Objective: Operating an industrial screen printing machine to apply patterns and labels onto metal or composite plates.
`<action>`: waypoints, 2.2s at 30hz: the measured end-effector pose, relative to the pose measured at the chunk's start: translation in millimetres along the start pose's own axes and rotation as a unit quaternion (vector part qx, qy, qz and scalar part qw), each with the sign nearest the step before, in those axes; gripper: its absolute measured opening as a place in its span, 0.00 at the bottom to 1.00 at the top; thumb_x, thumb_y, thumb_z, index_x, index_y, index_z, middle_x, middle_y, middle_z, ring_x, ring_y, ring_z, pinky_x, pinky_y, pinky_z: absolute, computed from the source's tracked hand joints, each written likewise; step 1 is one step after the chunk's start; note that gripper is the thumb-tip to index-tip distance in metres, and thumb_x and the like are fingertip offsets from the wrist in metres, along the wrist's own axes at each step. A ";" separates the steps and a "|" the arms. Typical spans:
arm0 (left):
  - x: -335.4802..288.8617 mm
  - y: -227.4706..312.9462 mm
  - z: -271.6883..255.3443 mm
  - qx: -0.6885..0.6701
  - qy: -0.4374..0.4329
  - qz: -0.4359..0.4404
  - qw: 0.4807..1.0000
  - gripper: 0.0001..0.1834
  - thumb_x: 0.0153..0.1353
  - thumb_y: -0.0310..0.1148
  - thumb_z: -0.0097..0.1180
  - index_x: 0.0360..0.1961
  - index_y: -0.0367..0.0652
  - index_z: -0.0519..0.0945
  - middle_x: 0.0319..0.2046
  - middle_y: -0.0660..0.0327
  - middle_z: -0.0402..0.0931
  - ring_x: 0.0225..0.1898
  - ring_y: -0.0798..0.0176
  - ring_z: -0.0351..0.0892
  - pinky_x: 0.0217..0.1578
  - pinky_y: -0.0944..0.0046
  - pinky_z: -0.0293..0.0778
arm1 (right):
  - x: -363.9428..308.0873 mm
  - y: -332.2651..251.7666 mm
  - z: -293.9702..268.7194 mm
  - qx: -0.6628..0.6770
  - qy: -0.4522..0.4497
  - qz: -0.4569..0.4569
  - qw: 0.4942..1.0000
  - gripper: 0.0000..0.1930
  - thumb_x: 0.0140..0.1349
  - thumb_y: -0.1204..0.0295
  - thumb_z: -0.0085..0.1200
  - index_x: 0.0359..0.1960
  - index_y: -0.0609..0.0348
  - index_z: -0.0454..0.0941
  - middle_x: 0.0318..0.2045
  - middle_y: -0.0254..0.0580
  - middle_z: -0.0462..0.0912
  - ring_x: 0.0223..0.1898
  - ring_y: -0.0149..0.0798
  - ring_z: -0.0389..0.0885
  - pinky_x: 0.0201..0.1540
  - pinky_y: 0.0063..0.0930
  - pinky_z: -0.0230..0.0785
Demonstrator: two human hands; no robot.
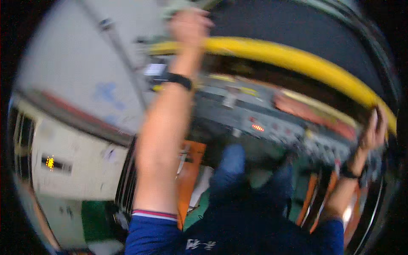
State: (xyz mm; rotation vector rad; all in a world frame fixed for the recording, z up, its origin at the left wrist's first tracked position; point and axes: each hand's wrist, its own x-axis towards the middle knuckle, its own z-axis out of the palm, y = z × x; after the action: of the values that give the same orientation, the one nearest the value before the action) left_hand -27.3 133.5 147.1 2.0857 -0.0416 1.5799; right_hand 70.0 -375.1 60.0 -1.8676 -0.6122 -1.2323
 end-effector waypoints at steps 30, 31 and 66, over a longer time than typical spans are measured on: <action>-58.8 -178.3 227.4 -0.252 -0.356 -0.646 0.627 0.07 0.60 0.29 0.46 0.36 0.39 0.74 0.32 0.52 0.77 0.31 0.54 0.80 0.28 0.56 0.78 | -38.3 128.4 -87.8 0.062 -0.204 0.482 0.850 0.23 0.62 0.57 0.50 0.52 0.63 0.73 0.42 0.35 0.80 0.42 0.27 0.75 0.45 0.22 0.63; -59.4 -197.1 231.5 -0.249 -0.354 -0.646 0.629 0.07 0.60 0.29 0.46 0.36 0.39 0.74 0.32 0.52 0.77 0.31 0.54 0.80 0.28 0.56 0.78 | -37.6 125.4 -87.3 0.062 -0.183 0.487 0.851 0.22 0.62 0.57 0.51 0.49 0.62 0.75 0.41 0.35 0.80 0.42 0.27 0.75 0.44 0.22 0.64; -117.3 45.5 -41.3 -0.253 -0.226 -0.255 0.906 0.37 0.66 0.57 0.34 0.65 0.37 0.55 0.60 0.57 0.62 0.58 0.62 0.63 0.58 0.65 0.59 | 3.0 75.9 4.3 0.427 -0.156 0.414 0.788 0.38 0.67 0.45 0.26 0.61 0.73 0.57 0.65 0.49 0.56 0.68 0.41 0.49 0.69 0.31 0.34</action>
State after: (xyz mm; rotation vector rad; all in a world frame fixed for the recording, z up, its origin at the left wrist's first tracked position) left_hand -116.4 78.7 65.8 1.7968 -0.0558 0.6663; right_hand 130.1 -414.5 35.0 -1.2628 -0.3347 0.0009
